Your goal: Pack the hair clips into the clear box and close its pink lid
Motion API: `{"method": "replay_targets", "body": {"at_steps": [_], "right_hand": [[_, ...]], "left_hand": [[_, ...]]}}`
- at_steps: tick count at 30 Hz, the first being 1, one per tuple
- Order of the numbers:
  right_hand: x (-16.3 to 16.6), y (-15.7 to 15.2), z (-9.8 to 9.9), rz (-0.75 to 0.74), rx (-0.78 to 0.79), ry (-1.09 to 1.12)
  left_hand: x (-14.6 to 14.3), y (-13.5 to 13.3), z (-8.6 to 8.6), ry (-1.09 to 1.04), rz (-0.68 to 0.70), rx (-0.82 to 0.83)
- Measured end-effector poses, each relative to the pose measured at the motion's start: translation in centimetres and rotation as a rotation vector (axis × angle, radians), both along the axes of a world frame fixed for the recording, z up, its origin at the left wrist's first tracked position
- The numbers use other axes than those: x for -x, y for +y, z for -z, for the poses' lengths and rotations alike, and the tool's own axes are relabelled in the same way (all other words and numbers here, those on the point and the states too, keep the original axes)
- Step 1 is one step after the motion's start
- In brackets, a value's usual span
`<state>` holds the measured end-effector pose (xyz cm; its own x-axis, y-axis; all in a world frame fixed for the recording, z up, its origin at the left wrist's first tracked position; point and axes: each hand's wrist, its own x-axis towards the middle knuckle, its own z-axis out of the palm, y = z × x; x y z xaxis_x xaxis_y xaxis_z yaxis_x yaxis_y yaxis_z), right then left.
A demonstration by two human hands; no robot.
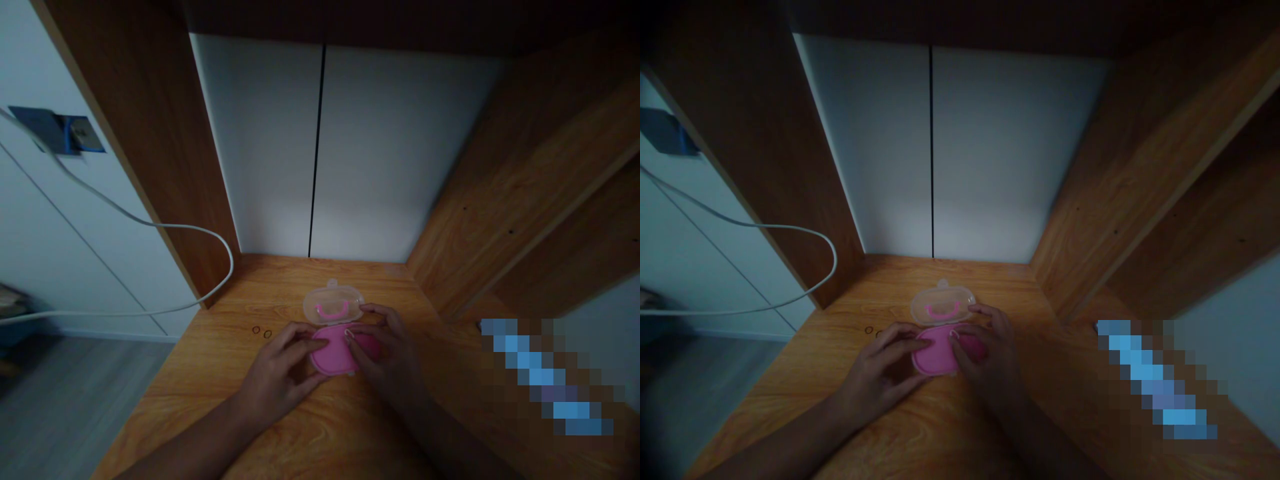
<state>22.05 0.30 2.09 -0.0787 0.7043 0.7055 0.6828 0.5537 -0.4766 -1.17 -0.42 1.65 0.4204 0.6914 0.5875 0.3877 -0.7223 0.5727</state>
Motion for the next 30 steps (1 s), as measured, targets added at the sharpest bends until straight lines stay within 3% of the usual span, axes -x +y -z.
{"method": "replay_targets", "body": {"at_steps": [11,21,23,27,30], "right_hand": [[-0.1,0.0,0.3,0.000,0.063,0.013],[-0.6,0.3,0.2,-0.076,0.207,0.139],[-0.6,0.3,0.2,-0.088,0.195,0.151],[-0.7,0.2,0.0,-0.079,0.178,0.177],[-1.0,0.3,-0.1,-0.046,0.159,0.186]], "left_hand": [[0.0,0.1,-0.1,-0.010,-0.004,0.083],[0.0,0.6,0.4,-0.011,-0.149,0.293],[0.0,0.4,-0.3,-0.004,-0.144,0.222],[-0.3,-1.2,-2.8,0.030,-0.089,-0.082],[-1.0,-4.3,-3.9,0.184,0.214,-0.168]]}}
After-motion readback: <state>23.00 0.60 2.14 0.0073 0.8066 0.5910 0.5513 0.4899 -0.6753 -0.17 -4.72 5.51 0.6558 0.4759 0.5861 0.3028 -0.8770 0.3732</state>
